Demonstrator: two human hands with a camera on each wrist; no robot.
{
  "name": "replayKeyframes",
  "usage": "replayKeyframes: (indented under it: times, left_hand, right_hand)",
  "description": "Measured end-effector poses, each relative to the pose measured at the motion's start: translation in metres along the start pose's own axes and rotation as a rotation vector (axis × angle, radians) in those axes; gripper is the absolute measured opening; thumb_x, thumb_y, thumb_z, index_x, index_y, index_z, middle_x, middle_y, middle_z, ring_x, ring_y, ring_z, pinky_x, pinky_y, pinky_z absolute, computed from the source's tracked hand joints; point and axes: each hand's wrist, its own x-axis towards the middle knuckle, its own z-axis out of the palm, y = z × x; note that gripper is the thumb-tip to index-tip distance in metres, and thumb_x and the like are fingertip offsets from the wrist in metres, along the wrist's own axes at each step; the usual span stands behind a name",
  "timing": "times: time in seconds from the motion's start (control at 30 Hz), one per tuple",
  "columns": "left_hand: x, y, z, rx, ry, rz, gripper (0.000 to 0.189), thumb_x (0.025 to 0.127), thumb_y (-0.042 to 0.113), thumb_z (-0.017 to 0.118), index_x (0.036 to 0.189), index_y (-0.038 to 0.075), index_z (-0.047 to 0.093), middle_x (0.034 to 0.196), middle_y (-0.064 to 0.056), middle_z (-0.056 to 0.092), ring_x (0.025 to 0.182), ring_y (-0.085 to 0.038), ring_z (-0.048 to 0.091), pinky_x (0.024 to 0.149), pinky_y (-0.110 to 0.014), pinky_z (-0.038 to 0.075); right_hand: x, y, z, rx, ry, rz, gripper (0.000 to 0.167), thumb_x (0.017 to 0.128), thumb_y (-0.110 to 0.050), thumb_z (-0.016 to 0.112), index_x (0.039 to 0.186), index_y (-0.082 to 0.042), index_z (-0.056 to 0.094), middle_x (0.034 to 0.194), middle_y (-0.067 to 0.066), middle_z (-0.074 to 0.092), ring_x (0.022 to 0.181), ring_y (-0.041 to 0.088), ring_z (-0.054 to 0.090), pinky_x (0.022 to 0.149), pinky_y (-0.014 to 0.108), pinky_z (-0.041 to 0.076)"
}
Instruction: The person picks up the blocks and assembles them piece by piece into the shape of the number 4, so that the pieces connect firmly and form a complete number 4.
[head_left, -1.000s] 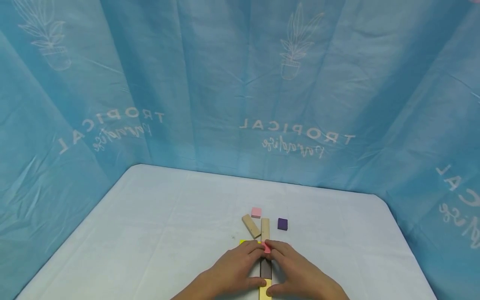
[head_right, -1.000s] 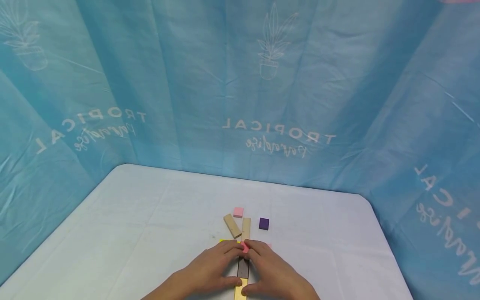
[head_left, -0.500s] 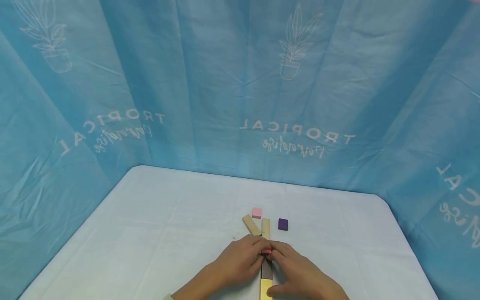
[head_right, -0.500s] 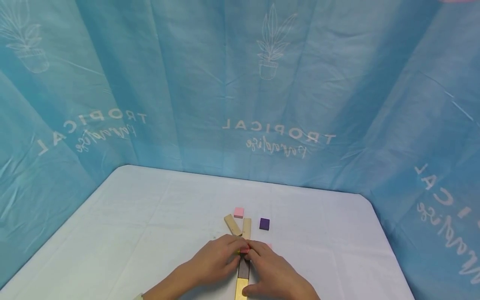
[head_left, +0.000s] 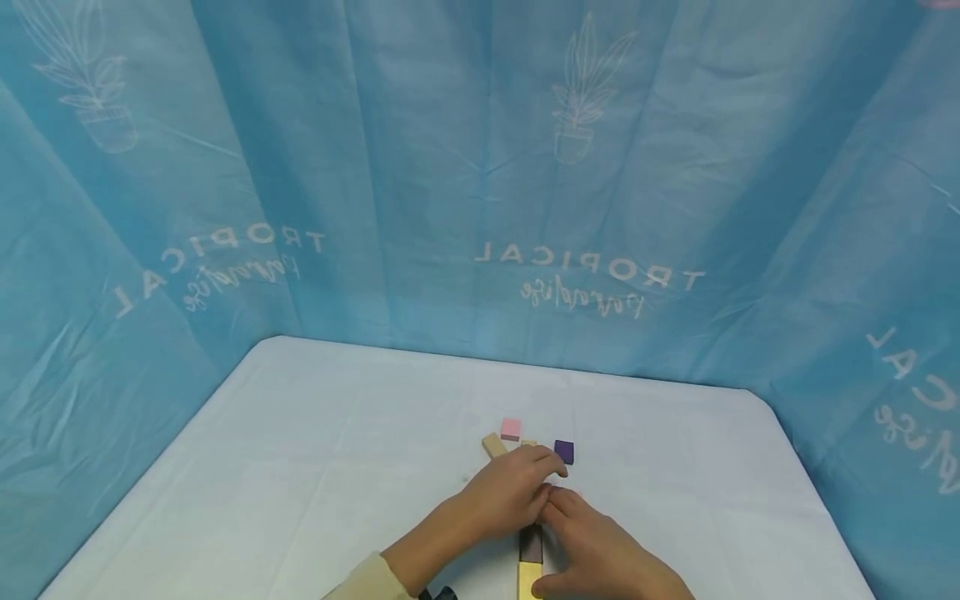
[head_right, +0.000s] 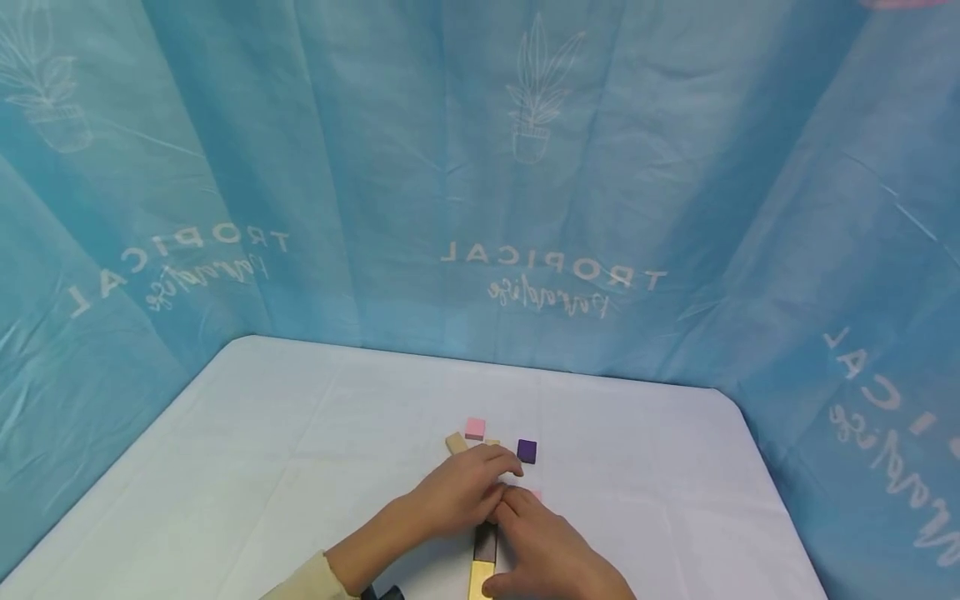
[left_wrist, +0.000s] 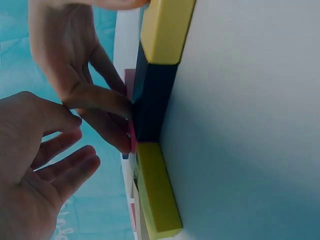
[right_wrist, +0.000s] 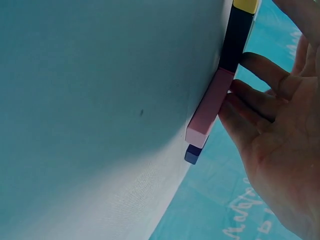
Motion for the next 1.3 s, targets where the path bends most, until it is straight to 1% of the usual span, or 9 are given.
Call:
replayKeyframes:
  times: [0.1, 0.27, 0.37, 0.5, 0.73, 0.83, 0.97, 1.13, 1.3]
  left_hand:
    - [0.011, -0.003, 0.002, -0.004, -0.025, -0.029, 0.023, 0.089, 0.012, 0.062, 0.111, 0.016, 0.066, 0.114, 0.007, 0.061, 0.107, -0.006, 0.056, 0.091, -0.022, 0.045]
    - [0.029, -0.011, 0.007, 0.006, -0.072, -0.063, 0.022, 0.091, 0.021, 0.061, 0.112, 0.017, 0.067, 0.116, 0.008, 0.061, 0.109, -0.006, 0.055, 0.091, -0.022, 0.045]
    - [0.037, -0.014, 0.01, 0.012, -0.096, -0.116, 0.023, 0.091, 0.024, 0.063, 0.113, 0.019, 0.067, 0.117, 0.008, 0.061, 0.108, -0.007, 0.055, 0.09, -0.023, 0.046]
    - [0.046, -0.018, 0.016, 0.028, -0.101, -0.185, 0.023, 0.09, 0.025, 0.065, 0.112, 0.02, 0.067, 0.119, 0.007, 0.06, 0.109, -0.009, 0.055, 0.089, -0.024, 0.047]
    - [0.052, -0.027, 0.025, 0.047, -0.132, -0.225, 0.024, 0.089, 0.028, 0.066, 0.112, 0.022, 0.067, 0.12, 0.006, 0.059, 0.108, -0.011, 0.055, 0.086, -0.025, 0.049]
    - [0.054, -0.03, 0.029, 0.065, -0.16, -0.244, 0.026, 0.089, 0.031, 0.067, 0.115, 0.024, 0.066, 0.123, 0.005, 0.058, 0.109, -0.011, 0.054, 0.086, -0.025, 0.049]
    - [0.056, -0.034, 0.033, 0.093, -0.2, -0.267, 0.036, 0.088, 0.036, 0.069, 0.122, 0.025, 0.062, 0.127, 0.005, 0.056, 0.112, -0.012, 0.053, 0.087, -0.027, 0.049]
    - [0.059, -0.038, 0.035, 0.144, -0.241, -0.26, 0.041, 0.088, 0.038, 0.068, 0.127, 0.025, 0.059, 0.125, 0.004, 0.057, 0.109, -0.012, 0.053, 0.089, -0.028, 0.048]
    - [0.06, -0.04, 0.036, 0.144, -0.23, -0.255, 0.04, 0.088, 0.036, 0.068, 0.126, 0.023, 0.061, 0.119, 0.004, 0.06, 0.105, -0.012, 0.053, 0.088, -0.027, 0.049]
  right_hand:
    - [-0.002, 0.001, 0.0, 0.011, 0.009, -0.019, 0.082, 0.076, -0.063, 0.068, 0.141, -0.018, 0.045, 0.14, -0.012, 0.035, 0.124, 0.012, 0.035, 0.096, 0.034, 0.042]
    - [-0.001, 0.003, 0.001, -0.025, 0.036, -0.061, 0.069, 0.077, -0.062, 0.068, 0.125, -0.014, 0.054, 0.129, -0.008, 0.042, 0.116, 0.012, 0.039, 0.091, 0.032, 0.044]
    - [0.001, 0.002, 0.001, -0.047, 0.021, -0.045, 0.068, 0.077, -0.062, 0.068, 0.122, -0.013, 0.056, 0.128, -0.007, 0.042, 0.114, 0.011, 0.039, 0.092, 0.031, 0.044]
    - [0.003, 0.0, 0.001, -0.053, -0.013, 0.01, 0.069, 0.075, -0.065, 0.068, 0.122, -0.016, 0.056, 0.132, -0.007, 0.041, 0.118, 0.011, 0.038, 0.095, 0.034, 0.044]
    - [0.005, -0.002, 0.0, -0.028, -0.062, 0.073, 0.074, 0.073, -0.066, 0.069, 0.127, -0.018, 0.055, 0.144, -0.005, 0.035, 0.127, 0.012, 0.034, 0.101, 0.039, 0.04]
    - [0.004, -0.003, 0.0, -0.022, -0.072, 0.082, 0.075, 0.074, -0.066, 0.069, 0.129, -0.017, 0.054, 0.147, -0.004, 0.033, 0.13, 0.013, 0.032, 0.102, 0.04, 0.038]
    - [0.003, -0.004, -0.001, -0.018, -0.073, 0.07, 0.084, 0.076, -0.065, 0.067, 0.139, -0.013, 0.048, 0.151, -0.002, 0.03, 0.133, 0.015, 0.03, 0.103, 0.041, 0.038]
    - [0.003, -0.004, -0.002, -0.01, -0.096, 0.089, 0.089, 0.077, -0.065, 0.066, 0.144, -0.013, 0.042, 0.153, -0.002, 0.027, 0.134, 0.014, 0.029, 0.103, 0.041, 0.037]
    - [0.003, -0.003, -0.002, -0.003, -0.111, 0.107, 0.089, 0.077, -0.066, 0.065, 0.145, -0.014, 0.041, 0.153, -0.004, 0.026, 0.134, 0.014, 0.029, 0.103, 0.04, 0.037]
